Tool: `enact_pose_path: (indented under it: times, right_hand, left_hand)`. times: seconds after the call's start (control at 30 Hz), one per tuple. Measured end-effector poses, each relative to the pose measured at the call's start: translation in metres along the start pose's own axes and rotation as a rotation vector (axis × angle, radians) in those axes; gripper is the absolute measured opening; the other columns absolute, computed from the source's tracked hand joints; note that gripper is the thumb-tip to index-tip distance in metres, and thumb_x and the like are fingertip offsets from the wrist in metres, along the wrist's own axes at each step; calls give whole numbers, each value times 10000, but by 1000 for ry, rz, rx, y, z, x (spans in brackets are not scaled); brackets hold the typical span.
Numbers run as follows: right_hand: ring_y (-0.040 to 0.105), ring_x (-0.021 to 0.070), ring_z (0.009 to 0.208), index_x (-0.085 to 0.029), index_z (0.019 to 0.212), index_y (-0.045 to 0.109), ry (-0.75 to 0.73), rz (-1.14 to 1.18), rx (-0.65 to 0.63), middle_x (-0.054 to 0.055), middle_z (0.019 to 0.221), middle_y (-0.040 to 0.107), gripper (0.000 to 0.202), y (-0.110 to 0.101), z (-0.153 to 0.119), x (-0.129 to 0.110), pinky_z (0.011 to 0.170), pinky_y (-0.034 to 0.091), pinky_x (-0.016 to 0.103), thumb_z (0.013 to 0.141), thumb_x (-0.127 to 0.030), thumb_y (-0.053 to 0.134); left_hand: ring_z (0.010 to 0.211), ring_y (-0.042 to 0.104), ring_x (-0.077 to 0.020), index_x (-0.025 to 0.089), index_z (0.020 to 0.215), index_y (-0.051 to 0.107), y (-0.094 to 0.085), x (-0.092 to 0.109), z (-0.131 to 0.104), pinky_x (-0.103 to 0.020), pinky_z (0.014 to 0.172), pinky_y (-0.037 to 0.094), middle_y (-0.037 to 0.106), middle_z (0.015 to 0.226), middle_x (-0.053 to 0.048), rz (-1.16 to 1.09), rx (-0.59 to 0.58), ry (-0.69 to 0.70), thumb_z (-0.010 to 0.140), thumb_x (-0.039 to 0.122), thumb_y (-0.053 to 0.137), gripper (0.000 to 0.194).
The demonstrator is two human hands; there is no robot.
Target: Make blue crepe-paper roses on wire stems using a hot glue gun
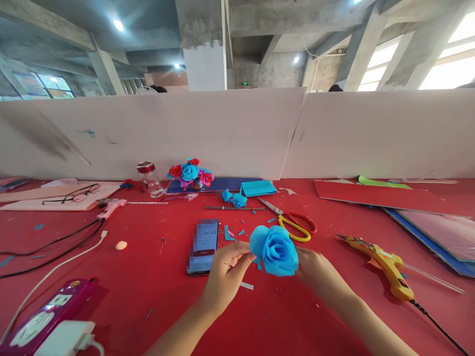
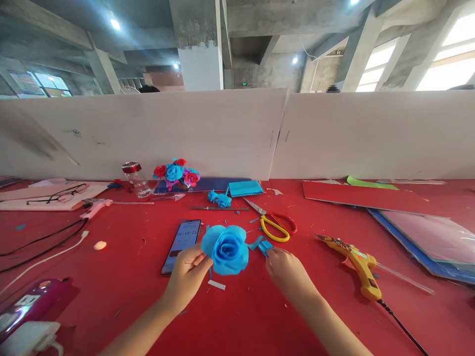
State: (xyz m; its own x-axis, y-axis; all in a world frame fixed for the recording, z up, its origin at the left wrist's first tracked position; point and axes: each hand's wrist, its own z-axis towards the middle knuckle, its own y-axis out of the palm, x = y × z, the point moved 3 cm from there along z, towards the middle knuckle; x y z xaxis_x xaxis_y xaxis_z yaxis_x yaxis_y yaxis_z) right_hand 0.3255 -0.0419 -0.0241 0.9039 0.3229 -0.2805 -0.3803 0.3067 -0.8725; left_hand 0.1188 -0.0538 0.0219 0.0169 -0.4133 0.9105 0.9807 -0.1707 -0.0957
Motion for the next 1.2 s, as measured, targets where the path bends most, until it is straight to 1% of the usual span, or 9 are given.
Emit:
enact_pose_path:
  times: [0.07,0.13,0.33,0.4,0.5,0.63,0.77,0.93,1.2]
  right_hand:
    - [567,124,452,-218,618,611,-32,2,-25,-12,550,617,188,-3,-1,-1,428,366,209,758,-164,497]
    - [575,130,466,-224,631,617,-63,0,-35,-10,561,622,198,-6,-2,-2,430,372,212,775,-175,490]
    - [626,169,620,-233,651,635,-156,2,5,13,630,661,226,-12,1,0,539,459,244,798,-158,481]
    - [632,174,666,-229,649,636,-175,4,17,18,661,673,238,-13,1,2,576,477,255,796,-136,474]
    - [636,174,695,-219,691,651,-164,-2,31,24,711,684,262,-15,1,6,600,487,266,795,-100,441]
    - [640,178,698,-206,762,664,-135,-7,17,41,770,689,289,-15,-1,11,594,485,276,813,-97,402]
    - [638,159,642,-209,705,656,-165,5,-65,20,712,679,266,-15,-2,17,565,473,248,803,-108,430]
    - [643,170,705,-224,756,658,-183,-4,-135,17,748,687,210,-15,-3,25,607,479,256,782,-134,471]
    - [638,187,831,-246,877,655,-300,-64,-214,31,870,698,237,-14,-2,16,730,479,286,811,-126,462]
  left_hand:
    - [496,536,-129,202,564,597,-2,2,-1,-257,523,494,588,521,6,70,-8,43,843,306,521,307]
    - [484,521,-127,205,554,598,-3,2,-3,-258,526,494,569,500,10,107,-17,83,847,285,514,315]
    - [668,640,-175,229,754,685,-2,2,-4,-322,682,534,700,708,-19,75,-43,129,828,263,552,156]
    - [671,647,-175,227,759,688,0,2,-3,-295,619,528,712,734,-24,38,-53,122,836,268,539,173]
    - [564,605,-147,222,710,683,2,3,-2,-255,501,479,704,697,-19,26,-73,110,848,266,514,222]
    - [479,523,-119,213,671,665,2,1,0,-238,472,438,651,596,3,53,-74,99,836,235,519,222]
    - [488,521,-126,193,630,639,1,-6,-1,-235,473,439,614,558,-4,97,-90,87,845,233,495,261]
    - [649,632,-183,198,811,685,-1,-16,-3,-288,611,514,702,760,-46,109,-121,79,825,233,538,152]
    - [921,662,-195,237,948,664,-1,-20,-3,-301,846,499,718,967,-23,220,-162,179,839,114,496,235]
